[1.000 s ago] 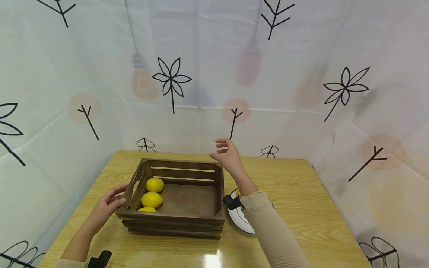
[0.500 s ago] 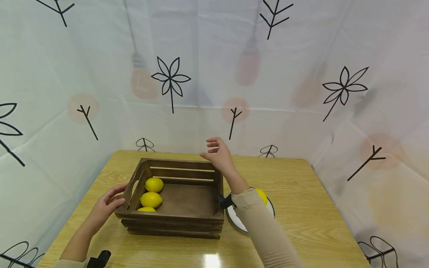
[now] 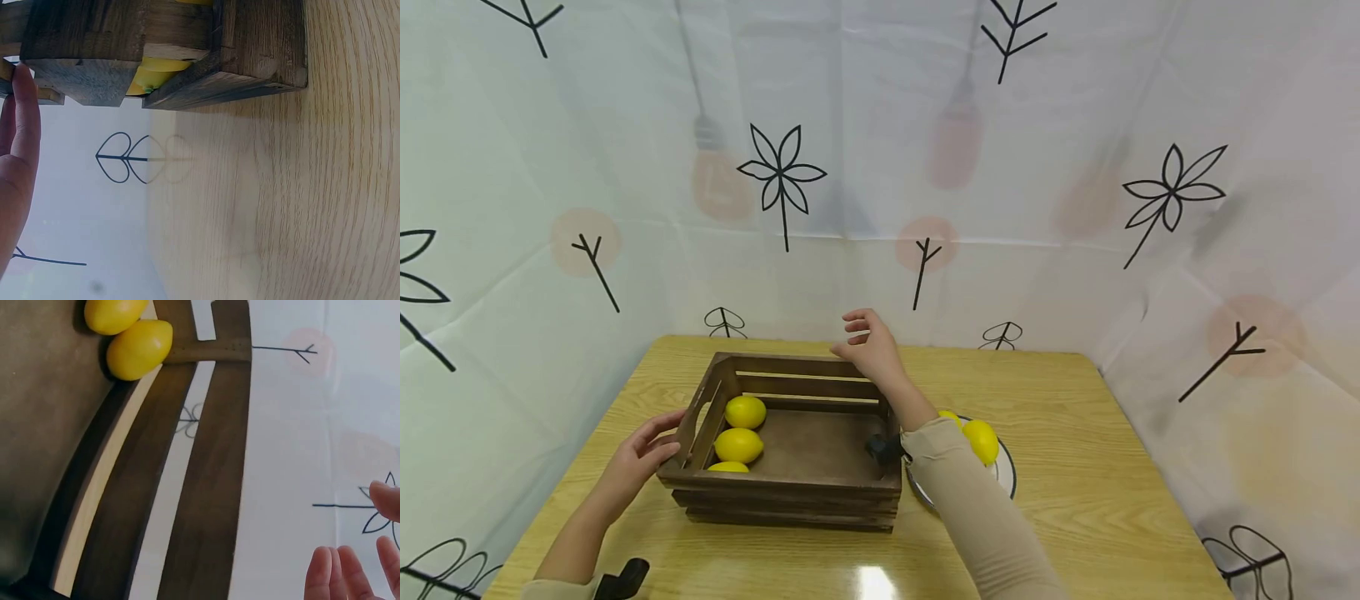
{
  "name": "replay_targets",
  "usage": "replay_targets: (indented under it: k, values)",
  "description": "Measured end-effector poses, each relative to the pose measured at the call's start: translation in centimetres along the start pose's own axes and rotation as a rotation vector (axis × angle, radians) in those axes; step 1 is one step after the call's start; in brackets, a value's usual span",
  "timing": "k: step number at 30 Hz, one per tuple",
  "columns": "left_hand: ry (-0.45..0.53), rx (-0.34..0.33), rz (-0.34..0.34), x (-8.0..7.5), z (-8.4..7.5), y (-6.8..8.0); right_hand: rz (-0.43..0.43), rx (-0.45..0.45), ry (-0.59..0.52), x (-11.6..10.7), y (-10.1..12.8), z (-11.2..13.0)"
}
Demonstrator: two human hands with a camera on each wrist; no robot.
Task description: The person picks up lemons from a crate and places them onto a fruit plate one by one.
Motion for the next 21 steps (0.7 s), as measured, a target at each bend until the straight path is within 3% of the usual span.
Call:
replay_targets:
  k: [21]
  values:
    - [0.006, 0.008, 0.001, -0.2, 0.1, -0.1, 0.08, -0.008, -0.008, 4.0, -1.7, -0.7]
Point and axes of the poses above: each hand's wrist, its own y-axis away from the middle knuckle, its own x-axis out of the palm, z = x × y, the point moved 3 cm from there along -y, towards the middle knuckle, and after that the axes turned 6 degrees about z, right-handed, at the moved point
